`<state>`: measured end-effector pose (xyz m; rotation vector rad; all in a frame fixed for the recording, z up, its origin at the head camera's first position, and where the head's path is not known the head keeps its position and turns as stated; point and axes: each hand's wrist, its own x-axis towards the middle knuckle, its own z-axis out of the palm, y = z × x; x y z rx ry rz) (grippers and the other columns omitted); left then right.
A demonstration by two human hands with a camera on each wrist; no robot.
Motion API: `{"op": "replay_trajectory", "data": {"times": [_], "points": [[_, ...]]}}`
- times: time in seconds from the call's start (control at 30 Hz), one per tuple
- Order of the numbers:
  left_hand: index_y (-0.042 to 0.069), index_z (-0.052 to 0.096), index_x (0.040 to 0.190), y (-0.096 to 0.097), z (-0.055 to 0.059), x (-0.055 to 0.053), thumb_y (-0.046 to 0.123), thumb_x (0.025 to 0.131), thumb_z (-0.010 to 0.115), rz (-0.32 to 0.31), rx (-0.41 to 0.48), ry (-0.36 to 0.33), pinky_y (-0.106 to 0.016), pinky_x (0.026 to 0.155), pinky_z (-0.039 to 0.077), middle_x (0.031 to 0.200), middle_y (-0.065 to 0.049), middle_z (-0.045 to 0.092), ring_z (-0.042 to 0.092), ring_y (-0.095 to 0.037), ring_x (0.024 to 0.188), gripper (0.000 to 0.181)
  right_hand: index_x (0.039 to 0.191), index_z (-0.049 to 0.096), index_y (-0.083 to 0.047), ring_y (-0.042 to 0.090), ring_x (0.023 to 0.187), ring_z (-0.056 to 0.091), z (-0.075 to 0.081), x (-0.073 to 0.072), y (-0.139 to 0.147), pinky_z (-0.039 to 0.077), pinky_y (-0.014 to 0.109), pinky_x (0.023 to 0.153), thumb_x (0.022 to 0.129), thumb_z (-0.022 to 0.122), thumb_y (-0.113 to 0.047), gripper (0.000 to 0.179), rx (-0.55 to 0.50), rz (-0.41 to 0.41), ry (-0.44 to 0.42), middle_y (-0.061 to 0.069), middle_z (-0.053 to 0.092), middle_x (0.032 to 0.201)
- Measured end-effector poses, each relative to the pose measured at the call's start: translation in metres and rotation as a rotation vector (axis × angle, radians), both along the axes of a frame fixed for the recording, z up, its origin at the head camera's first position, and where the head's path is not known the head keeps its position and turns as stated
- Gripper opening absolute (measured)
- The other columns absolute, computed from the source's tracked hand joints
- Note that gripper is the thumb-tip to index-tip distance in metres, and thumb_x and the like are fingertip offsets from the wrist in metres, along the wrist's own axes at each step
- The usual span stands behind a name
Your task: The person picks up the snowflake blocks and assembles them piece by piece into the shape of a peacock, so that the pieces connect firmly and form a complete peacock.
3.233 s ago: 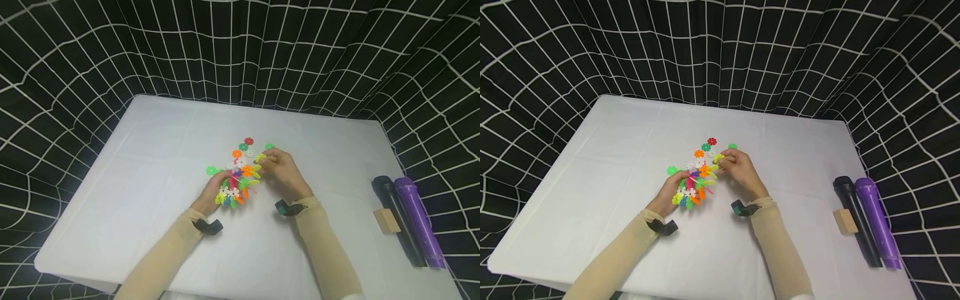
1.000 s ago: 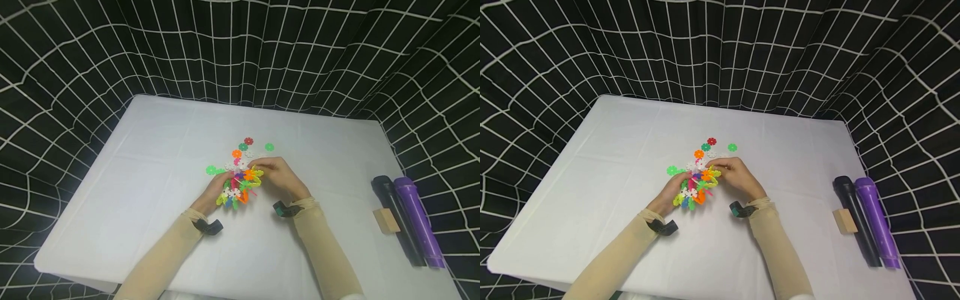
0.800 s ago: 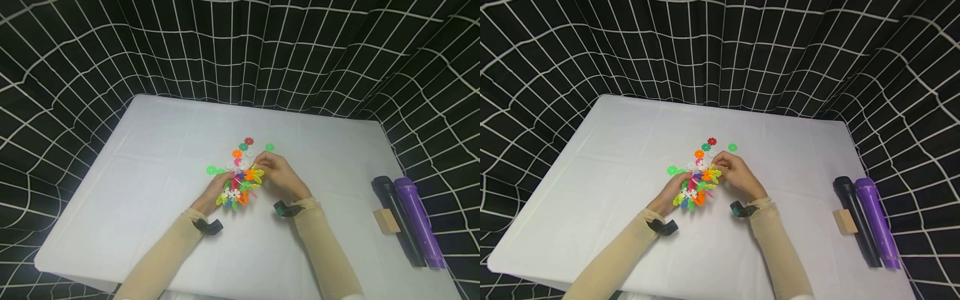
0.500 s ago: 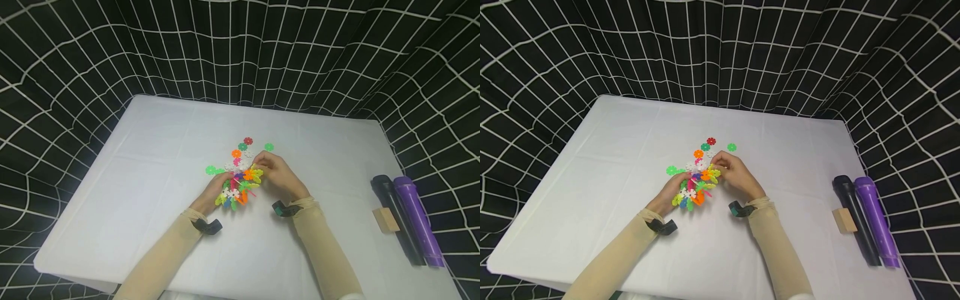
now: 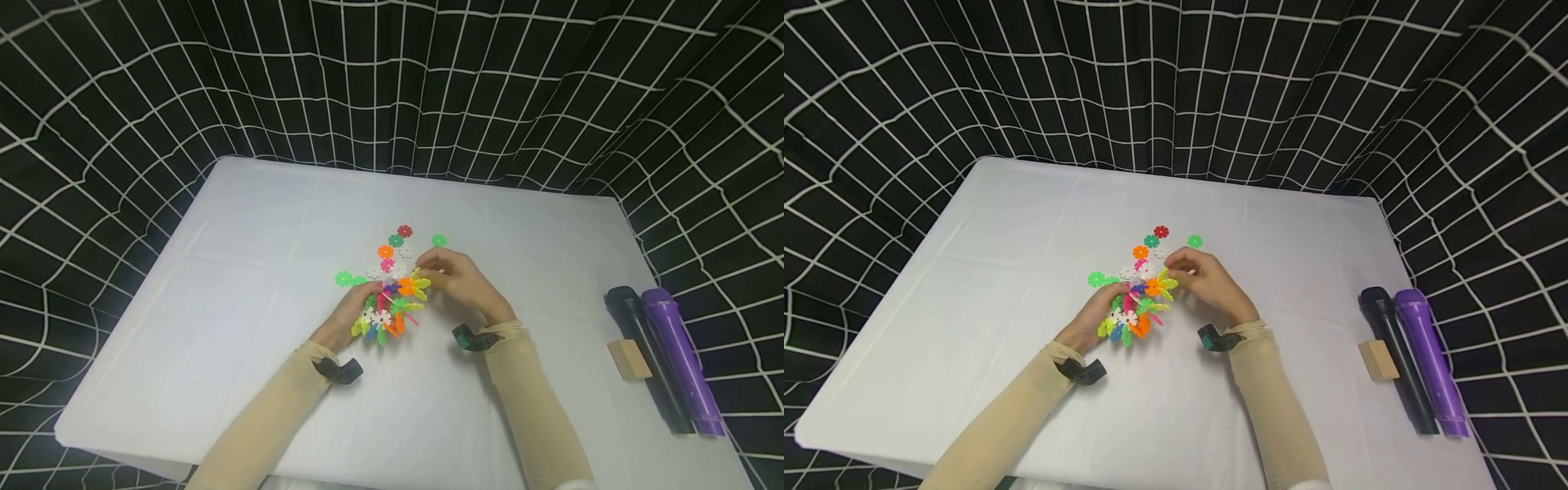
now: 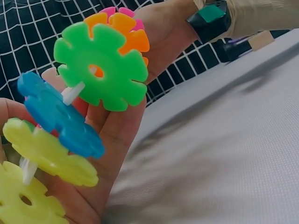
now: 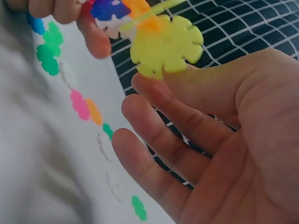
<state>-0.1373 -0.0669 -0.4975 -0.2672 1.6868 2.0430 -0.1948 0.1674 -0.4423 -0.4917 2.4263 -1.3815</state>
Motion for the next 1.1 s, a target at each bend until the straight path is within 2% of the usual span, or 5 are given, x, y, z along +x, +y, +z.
{"op": "replay_trajectory", "data": {"times": [0.27, 0.47, 0.6, 0.87, 1.1], "points": [[0.006, 0.052, 0.139, 0.000, 0.000, 0.000, 0.036, 0.095, 0.056, 0.005, 0.033, -0.002, -0.039, 0.121, 0.036, 0.149, -0.010, 0.046, 0.050, -0.020, 0.131, 0.054, 0.133, 0.059, -0.011, 0.034, 0.119, 0.057, -0.007, -0.006, 0.011, 0.048, 0.052, 0.104, 0.098, 0.045, -0.009, 0.037, 0.188, -0.159, -0.013, 0.013, 0.064, 0.133], [0.008, 0.058, 0.128, 0.001, 0.001, 0.001, 0.035, 0.094, 0.057, 0.027, 0.023, -0.008, -0.031, 0.109, 0.044, 0.138, -0.007, 0.052, 0.054, -0.016, 0.119, 0.044, 0.156, 0.039, -0.013, 0.039, 0.129, 0.041, -0.022, -0.008, 0.010, 0.041, 0.058, 0.109, 0.097, 0.048, -0.016, 0.059, 0.430, -0.090, 0.073, 0.024, 0.044, 0.144], [0.008, 0.060, 0.122, 0.001, 0.003, 0.000, 0.036, 0.093, 0.057, 0.023, 0.029, 0.008, -0.029, 0.106, 0.046, 0.132, -0.007, 0.055, 0.057, -0.015, 0.114, 0.039, 0.155, 0.041, -0.016, 0.039, 0.131, 0.036, -0.027, -0.005, 0.005, 0.037, 0.057, 0.111, 0.100, 0.052, -0.031, 0.057, 0.557, -0.031, 0.129, 0.023, 0.040, 0.148], [0.006, 0.058, 0.128, 0.000, 0.004, 0.001, 0.034, 0.094, 0.056, 0.018, 0.043, -0.003, -0.036, 0.119, 0.037, 0.145, -0.008, 0.049, 0.051, -0.019, 0.128, 0.044, 0.125, 0.065, -0.009, 0.037, 0.130, 0.043, -0.028, -0.005, 0.002, 0.038, 0.055, 0.110, 0.097, 0.059, -0.028, 0.034, 0.566, -0.047, 0.189, 0.018, 0.051, 0.141], [0.007, 0.058, 0.130, 0.001, 0.001, 0.000, 0.034, 0.093, 0.057, 0.016, 0.033, -0.005, -0.039, 0.122, 0.033, 0.147, -0.009, 0.048, 0.048, -0.020, 0.132, 0.047, 0.157, 0.035, -0.013, 0.037, 0.127, 0.041, -0.025, -0.001, 0.000, 0.039, 0.054, 0.108, 0.100, 0.054, -0.033, 0.064, 0.663, -0.011, 0.174, 0.020, 0.044, 0.144]]}}
